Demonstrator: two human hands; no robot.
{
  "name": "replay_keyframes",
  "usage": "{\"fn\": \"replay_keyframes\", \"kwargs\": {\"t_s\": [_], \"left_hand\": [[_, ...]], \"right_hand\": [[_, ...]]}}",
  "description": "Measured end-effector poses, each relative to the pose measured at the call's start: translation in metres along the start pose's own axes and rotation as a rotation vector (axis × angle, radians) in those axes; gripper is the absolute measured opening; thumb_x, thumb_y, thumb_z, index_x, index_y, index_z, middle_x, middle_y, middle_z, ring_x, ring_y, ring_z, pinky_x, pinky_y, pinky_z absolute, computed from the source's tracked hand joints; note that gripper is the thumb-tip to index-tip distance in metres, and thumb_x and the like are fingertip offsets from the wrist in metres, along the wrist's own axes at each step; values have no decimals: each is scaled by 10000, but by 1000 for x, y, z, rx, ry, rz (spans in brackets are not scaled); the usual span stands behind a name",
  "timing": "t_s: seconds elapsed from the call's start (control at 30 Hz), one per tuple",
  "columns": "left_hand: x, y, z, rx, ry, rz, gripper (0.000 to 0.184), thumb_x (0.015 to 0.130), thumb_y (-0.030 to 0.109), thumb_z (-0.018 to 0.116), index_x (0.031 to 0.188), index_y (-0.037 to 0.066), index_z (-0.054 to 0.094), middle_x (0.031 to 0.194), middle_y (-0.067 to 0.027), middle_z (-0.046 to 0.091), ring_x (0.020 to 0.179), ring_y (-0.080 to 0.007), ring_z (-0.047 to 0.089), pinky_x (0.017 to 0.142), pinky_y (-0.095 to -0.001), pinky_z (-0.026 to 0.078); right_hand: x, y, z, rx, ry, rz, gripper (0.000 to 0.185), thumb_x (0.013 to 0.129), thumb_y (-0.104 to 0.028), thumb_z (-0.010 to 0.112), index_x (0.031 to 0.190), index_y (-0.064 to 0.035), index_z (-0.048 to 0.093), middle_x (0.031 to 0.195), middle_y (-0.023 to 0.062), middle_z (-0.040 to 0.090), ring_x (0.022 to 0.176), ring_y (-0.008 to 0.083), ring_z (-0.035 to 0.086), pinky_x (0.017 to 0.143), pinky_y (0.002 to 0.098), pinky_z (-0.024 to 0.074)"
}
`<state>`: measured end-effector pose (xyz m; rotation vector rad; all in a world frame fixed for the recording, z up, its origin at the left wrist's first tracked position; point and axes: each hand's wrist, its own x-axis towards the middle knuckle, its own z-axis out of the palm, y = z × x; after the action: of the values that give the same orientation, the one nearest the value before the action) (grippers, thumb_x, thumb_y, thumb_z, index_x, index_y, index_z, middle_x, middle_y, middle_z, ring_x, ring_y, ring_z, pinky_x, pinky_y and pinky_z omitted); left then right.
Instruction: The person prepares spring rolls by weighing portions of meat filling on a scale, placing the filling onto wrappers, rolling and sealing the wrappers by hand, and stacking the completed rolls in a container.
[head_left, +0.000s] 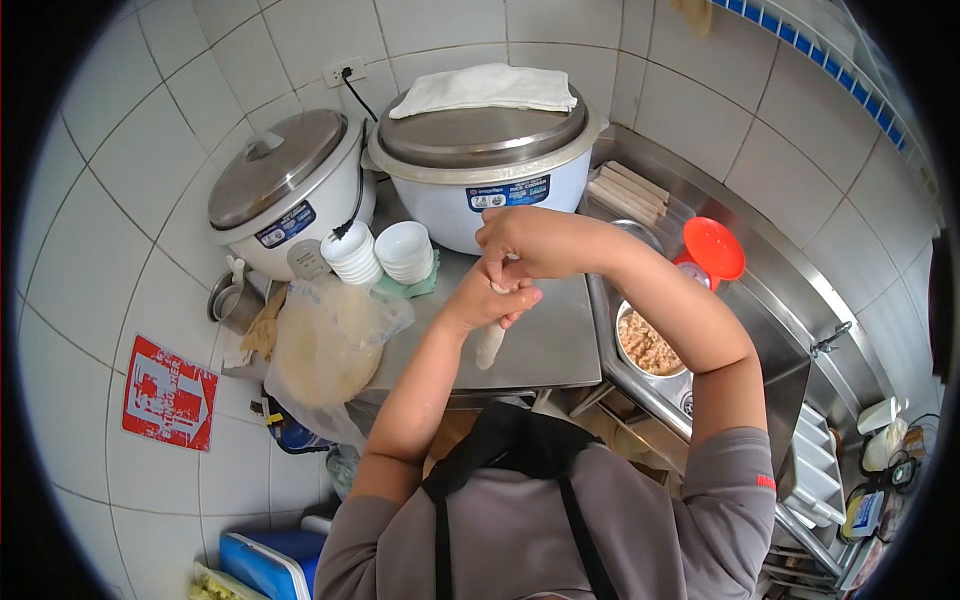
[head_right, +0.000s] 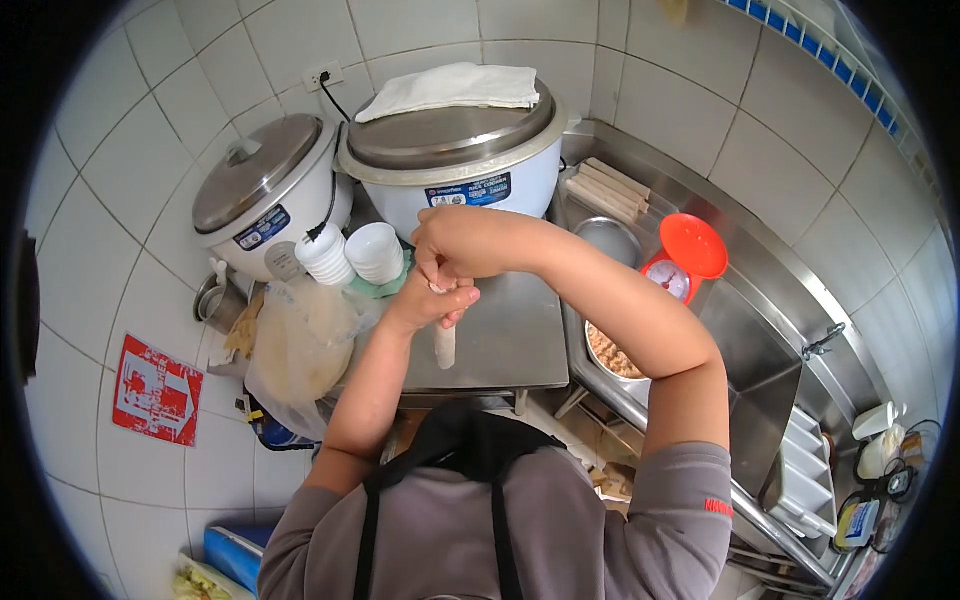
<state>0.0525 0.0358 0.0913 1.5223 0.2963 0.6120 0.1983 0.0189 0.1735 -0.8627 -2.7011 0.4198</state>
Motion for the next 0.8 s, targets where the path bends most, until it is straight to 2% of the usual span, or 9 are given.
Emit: {"fn": "replay_keyframes", "kwargs": {"t_s": [0.17, 0.37, 0.47, 0.57, 0.63, 0.7, 0.73, 0.77, 0.8], "left_hand": [[2, -12, 1, -43, 61, 51, 115, 726, 28, 639, 771, 9, 535, 531, -15, 489, 390, -73, 439, 336, -202, 324], [5, -32, -9, -46, 158, 75, 174, 699, 60, 674, 827, 24, 561, 579, -24, 528, 425, -79, 458, 369, -216, 349], [4, -19, -14, -138, 152, 103, 132, 733, 85, 662, 781, 26, 554, 556, -18, 506, 422, -86, 446, 383, -214, 348], [9, -13, -29, -315, 123, 229, 161, 790, 128, 634, 715, 43, 520, 535, -8, 473, 413, -81, 418, 387, -211, 337], [12, -10, -39, -391, 113, 335, 264, 846, 184, 599, 650, 76, 458, 509, 5, 432, 396, -74, 380, 377, -214, 320], [13, -7, -47, -460, 168, 432, 287, 861, 214, 581, 652, 83, 435, 508, 8, 430, 386, -72, 364, 363, -212, 300], [15, -5, -50, -496, 191, 484, 298, 869, 229, 572, 653, 86, 424, 508, 10, 429, 381, -71, 356, 356, -211, 290], [16, -3, -51, -564, 256, 486, 292, 863, 328, 531, 777, 64, 440, 621, -34, 467, 514, -113, 408, 473, -255, 333], [16, 4, -48, -632, 321, 488, 389, 856, 427, 489, 901, 42, 456, 735, -79, 505, 648, -156, 461, 590, -299, 375]], "right_hand": [[9, -8, 7, -345, -21, 136, 236, 570, -79, 672, 774, -50, 556, 809, 48, 540, 919, 237, 488, 788, 338, 379], [19, 2, 28, -408, 9, 211, 348, 568, -110, 680, 889, -38, 564, 918, 91, 569, 934, 268, 519, 828, 364, 392], [6, 28, 21, 35, 254, 133, 329, 684, -202, 700, 920, -41, 537, 924, 60, 534, 908, 207, 508, 812, 326, 403], [-10, 55, 50, 1066, 644, 204, 445, 749, -334, 703, 1023, -32, 525, 964, 37, 527, 907, 161, 518, 810, 302, 417], [-18, 70, 100, 1151, 341, 179, 512, 796, -390, 664, 1107, -18, 500, 1009, 38, 526, 948, 125, 512, 833, 293, 413], [-14, 56, 134, 1233, 170, 51, 443, 800, -309, 677, 1083, -15, 507, 938, 40, 571, 885, 108, 551, 793, 263, 438], [-15, 58, 130, 1215, 139, 126, 434, 809, -309, 666, 1083, -10, 510, 927, 39, 572, 865, 109, 551, 780, 259, 439], [-20, 57, 128, 1203, 108, 204, 425, 818, -308, 656, 1082, -6, 513, 916, 38, 573, 846, 109, 551, 767, 255, 441], [-25, 56, 124, 1189, 77, 282, 417, 828, -307, 645, 1081, -2, 517, 905, 36, 574, 826, 110, 551, 754, 250, 442]]}}
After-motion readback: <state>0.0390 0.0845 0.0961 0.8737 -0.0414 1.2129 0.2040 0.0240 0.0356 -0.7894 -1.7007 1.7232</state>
